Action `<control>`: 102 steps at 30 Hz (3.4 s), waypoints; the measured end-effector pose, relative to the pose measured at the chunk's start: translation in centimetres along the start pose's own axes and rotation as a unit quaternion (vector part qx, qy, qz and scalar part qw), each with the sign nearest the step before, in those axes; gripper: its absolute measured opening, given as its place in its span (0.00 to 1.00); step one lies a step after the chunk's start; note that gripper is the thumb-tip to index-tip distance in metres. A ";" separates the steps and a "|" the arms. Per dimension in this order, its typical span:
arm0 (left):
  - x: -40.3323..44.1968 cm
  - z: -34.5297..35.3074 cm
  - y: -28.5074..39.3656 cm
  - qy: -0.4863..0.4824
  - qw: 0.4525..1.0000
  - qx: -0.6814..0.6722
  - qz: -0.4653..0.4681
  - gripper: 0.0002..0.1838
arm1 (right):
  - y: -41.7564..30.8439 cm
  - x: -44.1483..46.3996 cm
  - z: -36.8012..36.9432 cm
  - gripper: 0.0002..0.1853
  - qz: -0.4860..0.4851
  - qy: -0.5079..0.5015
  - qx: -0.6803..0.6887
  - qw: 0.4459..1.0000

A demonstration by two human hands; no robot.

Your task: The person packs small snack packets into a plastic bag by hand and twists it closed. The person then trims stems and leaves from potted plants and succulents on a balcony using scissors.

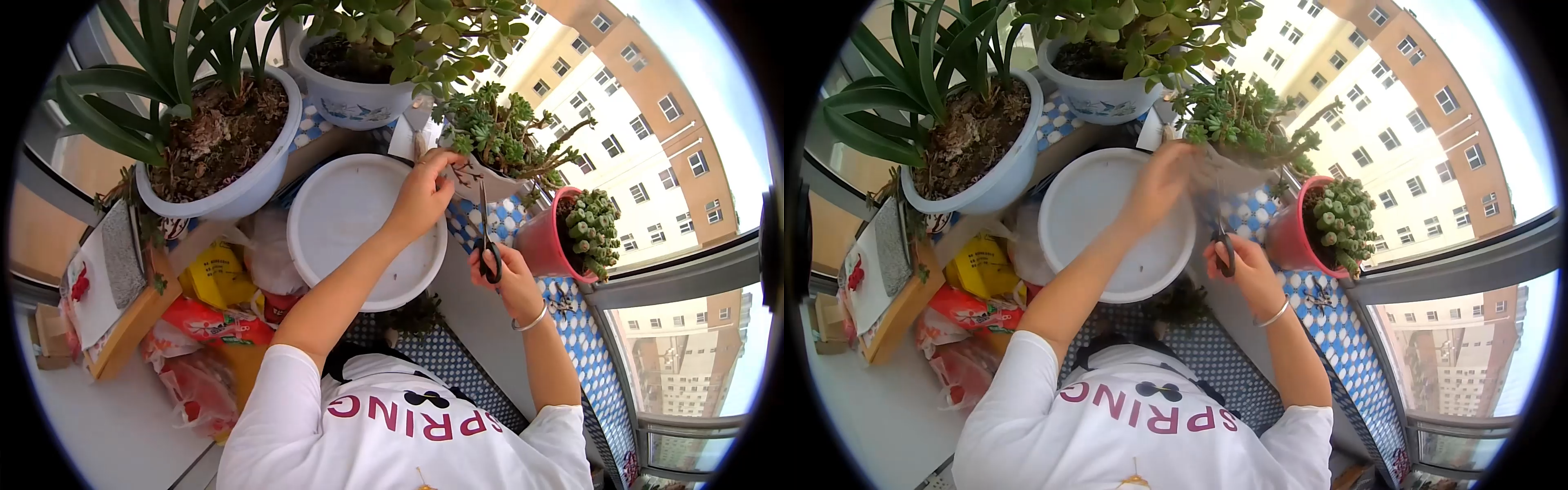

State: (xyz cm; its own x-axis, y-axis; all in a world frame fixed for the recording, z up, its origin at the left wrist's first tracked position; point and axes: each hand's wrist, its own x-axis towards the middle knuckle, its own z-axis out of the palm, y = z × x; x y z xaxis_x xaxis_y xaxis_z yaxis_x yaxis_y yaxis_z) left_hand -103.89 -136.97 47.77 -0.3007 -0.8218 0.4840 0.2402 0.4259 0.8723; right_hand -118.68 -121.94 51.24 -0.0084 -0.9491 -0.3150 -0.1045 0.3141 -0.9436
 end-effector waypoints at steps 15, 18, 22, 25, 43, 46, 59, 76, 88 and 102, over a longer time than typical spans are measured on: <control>2.3 -0.8 -2.2 -0.024 0.974 -0.187 -0.125 0.16 | 0.1 3.8 0.3 0.18 0.019 0.089 0.052 0.995; 1.2 -0.7 -2.6 -0.016 0.969 -0.206 -0.137 0.16 | -0.5 3.5 0.8 0.19 0.025 0.092 0.075 0.993; 0.3 -0.4 -2.5 0.010 0.972 -0.199 -0.127 0.15 | -0.2 3.5 0.6 0.19 0.033 0.072 0.112 0.991; 1.2 0.8 -3.1 0.044 0.968 -0.207 -0.137 0.15 | -0.4 3.4 0.8 0.20 0.022 0.080 0.123 0.989; -7.2 -10.9 8.7 -0.103 0.990 0.094 0.014 0.16 | 2.1 3.5 4.1 0.15 -0.014 0.105 0.229 0.968; -10.0 -17.9 13.9 -0.002 0.975 0.203 0.085 0.11 | 0.5 1.7 6.4 0.15 -0.061 -0.013 0.049 0.997; 1.5 -39.6 13.1 0.119 0.970 0.208 -0.046 0.15 | -5.3 3.9 14.2 0.08 -0.143 -0.165 -0.150 0.964; 9.7 -38.5 13.2 -0.104 0.957 -0.272 -0.014 0.36 | -6.4 7.6 13.8 0.08 -0.168 -0.089 -0.114 0.975; 8.6 -41.7 11.1 -0.048 0.941 -0.334 -0.031 0.29 | -15.2 30.2 15.0 0.14 -0.230 -0.090 -0.113 0.962; -7.9 -37.0 19.6 0.455 0.873 -0.091 0.151 0.16 | -17.2 28.7 15.1 0.11 -0.274 -0.049 0.043 0.959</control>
State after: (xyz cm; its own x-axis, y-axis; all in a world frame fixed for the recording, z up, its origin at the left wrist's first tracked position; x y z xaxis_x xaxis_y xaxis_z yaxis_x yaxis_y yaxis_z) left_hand -62.64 -136.17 58.50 0.6394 -0.6779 0.3628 0.3496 0.6766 0.6481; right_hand -102.14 -154.17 56.91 0.1191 -0.9665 0.2272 0.0161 -0.2269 -0.9738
